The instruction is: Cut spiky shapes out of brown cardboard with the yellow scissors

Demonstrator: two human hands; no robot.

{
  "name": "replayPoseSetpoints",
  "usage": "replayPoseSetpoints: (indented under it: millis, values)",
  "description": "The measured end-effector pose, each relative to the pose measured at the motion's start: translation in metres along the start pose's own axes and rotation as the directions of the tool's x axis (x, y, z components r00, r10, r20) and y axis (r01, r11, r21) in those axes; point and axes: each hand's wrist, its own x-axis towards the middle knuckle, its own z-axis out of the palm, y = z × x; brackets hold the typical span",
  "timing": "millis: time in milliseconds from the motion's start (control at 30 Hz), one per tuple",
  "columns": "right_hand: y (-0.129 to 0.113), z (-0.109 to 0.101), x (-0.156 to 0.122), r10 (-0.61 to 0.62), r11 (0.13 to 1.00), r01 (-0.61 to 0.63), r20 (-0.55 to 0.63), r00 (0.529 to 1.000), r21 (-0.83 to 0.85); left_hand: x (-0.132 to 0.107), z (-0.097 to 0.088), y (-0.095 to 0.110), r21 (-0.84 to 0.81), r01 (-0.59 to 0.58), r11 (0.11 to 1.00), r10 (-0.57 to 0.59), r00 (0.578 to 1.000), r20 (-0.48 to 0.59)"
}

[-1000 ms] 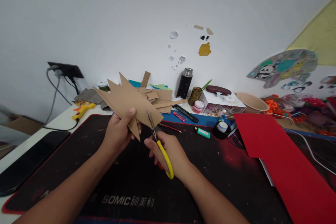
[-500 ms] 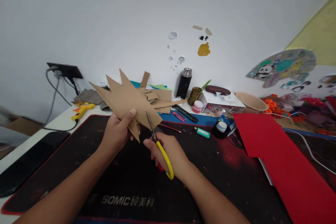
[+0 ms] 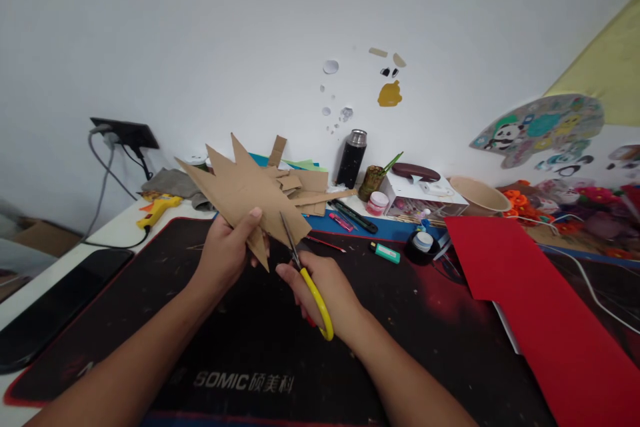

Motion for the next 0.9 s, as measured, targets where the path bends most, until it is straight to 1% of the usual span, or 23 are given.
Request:
replayPoseSetpoints:
  millis: [433, 533, 900]
  values:
    - [0.002, 0.003, 0.001, -0.004, 0.999, 0.002, -0.034, 0.999, -0.037, 0.001, 0.002, -0.001, -0.038, 0.011, 0.999, -0.01, 1.0, 0.011]
    - [0.002, 0.004, 0.001, 0.004, 0.999, -0.005, -0.025, 1.0, -0.053, 0.001, 0.002, -0.002, -0.056, 0.006, 0.998, -0.005, 1.0, 0.008]
    - [0.002, 0.01, 0.001, -0.007, 0.992, -0.002, -0.071, 0.997, -0.125, 0.003, 0.002, -0.004, -0.095, 0.019, 0.995, -0.019, 1.0, 0.002]
